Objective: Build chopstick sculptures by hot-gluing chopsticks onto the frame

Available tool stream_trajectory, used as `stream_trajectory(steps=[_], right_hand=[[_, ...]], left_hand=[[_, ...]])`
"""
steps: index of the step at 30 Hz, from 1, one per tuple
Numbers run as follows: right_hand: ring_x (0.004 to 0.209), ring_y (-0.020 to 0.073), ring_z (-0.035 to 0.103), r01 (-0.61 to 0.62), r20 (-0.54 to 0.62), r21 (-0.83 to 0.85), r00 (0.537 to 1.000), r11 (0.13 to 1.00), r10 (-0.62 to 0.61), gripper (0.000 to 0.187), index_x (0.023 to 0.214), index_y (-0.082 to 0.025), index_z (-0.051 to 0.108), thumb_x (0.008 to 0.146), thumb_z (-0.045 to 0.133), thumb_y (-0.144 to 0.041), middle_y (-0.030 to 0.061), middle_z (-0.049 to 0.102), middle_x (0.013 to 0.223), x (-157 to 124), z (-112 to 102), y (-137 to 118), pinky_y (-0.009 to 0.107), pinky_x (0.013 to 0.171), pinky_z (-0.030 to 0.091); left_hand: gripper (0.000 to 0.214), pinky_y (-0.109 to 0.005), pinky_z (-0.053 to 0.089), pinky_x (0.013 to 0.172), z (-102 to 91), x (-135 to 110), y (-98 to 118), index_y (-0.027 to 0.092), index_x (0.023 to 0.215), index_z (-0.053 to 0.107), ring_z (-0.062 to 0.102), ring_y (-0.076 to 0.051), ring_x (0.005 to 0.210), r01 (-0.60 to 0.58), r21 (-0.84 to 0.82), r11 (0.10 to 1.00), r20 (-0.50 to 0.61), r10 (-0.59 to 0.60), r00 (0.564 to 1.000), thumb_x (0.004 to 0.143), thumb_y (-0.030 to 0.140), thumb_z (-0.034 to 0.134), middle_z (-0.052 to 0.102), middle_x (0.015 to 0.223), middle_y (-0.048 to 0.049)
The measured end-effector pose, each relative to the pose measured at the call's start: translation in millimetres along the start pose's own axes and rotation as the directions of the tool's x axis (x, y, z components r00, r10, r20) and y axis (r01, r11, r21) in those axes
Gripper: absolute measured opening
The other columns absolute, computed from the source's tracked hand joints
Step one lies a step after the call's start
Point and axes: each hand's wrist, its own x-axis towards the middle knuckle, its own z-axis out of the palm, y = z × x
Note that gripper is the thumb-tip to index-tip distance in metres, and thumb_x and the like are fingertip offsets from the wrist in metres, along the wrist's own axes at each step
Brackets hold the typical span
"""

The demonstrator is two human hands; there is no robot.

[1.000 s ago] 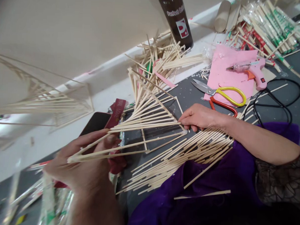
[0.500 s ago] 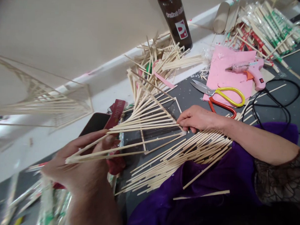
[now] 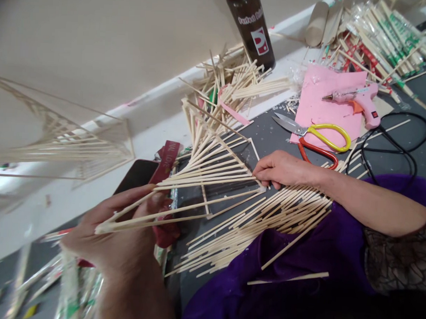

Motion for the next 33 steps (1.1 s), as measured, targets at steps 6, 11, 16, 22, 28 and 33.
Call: stream_trajectory(steps=[6,11,16,22,28,33], right_hand=[[0.048,0.0046,0.048,0.015,0.001,0.021,1.000,1.000,-0.015,0.012,0.076,-0.014,0.063,0.080,0.053,-0.020,0.0003,0.064,0.071,0.9,1.0,1.8,0.019,0.046,0.035],[0.048,0.0044,0.048,0.023,-0.007,0.036,1.000,0.999,-0.023,0.012,0.075,-0.014,0.063,0.080,0.053,-0.020,-0.0001,0.064,0.071,1.1,2.1,2.9,0.019,0.046,0.035],[0.047,0.0039,0.047,0.019,-0.007,0.042,1.000,0.999,-0.019,0.011,0.076,-0.014,0.062,0.080,0.053,-0.020,-0.0007,0.063,0.070,1.2,2.0,3.2,0.018,0.044,0.034],[0.048,0.0035,0.048,0.030,0.007,0.020,1.000,0.999,-0.030,0.013,0.076,-0.014,0.062,0.082,0.052,-0.020,0.0004,0.064,0.071,1.6,0.6,3.1,0.017,0.046,0.036],[0.047,0.0037,0.049,0.022,0.018,0.016,1.000,1.000,-0.022,0.017,0.079,-0.013,0.066,0.083,0.052,-0.022,0.0023,0.067,0.074,0.9,-0.9,2.3,0.017,0.045,0.035],[0.049,0.0041,0.051,0.020,0.039,-0.005,0.999,1.000,-0.019,0.018,0.081,-0.014,0.068,0.082,0.052,-0.022,0.0011,0.067,0.075,0.7,-2.2,2.5,0.018,0.047,0.037]], left_hand=[[0.020,-0.017,0.031,0.025,1.1,0.2,4.5,0.020,0.078,0.078,0.041,-0.006,0.028,-0.041,0.028,0.999,0.004,0.041,0.999,0.059,0.027,0.082,0.057,0.043,0.0062],[0.021,-0.018,0.031,0.026,1.2,0.6,6.2,0.020,0.078,0.078,0.041,-0.006,0.029,-0.034,0.031,0.999,0.000,0.034,0.999,0.059,0.028,0.082,0.060,0.047,0.0051],[0.021,-0.017,0.031,0.027,0.7,1.1,3.4,0.019,0.079,0.078,0.040,-0.006,0.029,-0.038,0.049,0.998,0.001,0.038,0.999,0.060,0.027,0.081,0.055,0.043,0.0062],[0.022,-0.016,0.033,0.029,0.3,1.8,1.7,0.019,0.078,0.078,0.045,-0.007,0.036,-0.057,0.052,0.997,-0.017,0.058,0.998,0.059,0.028,0.082,0.063,0.052,0.0033],[0.022,-0.016,0.036,0.034,-2.0,3.0,-3.7,0.020,0.079,0.079,0.050,-0.008,0.041,-0.073,0.064,0.995,-0.012,0.074,0.997,0.058,0.028,0.083,0.067,0.057,0.0015],[0.022,-0.016,0.034,0.032,-2.6,2.1,-3.4,0.020,0.080,0.079,0.047,-0.007,0.038,-0.065,0.054,0.996,-0.012,0.066,0.998,0.059,0.028,0.082,0.065,0.055,0.0026]])
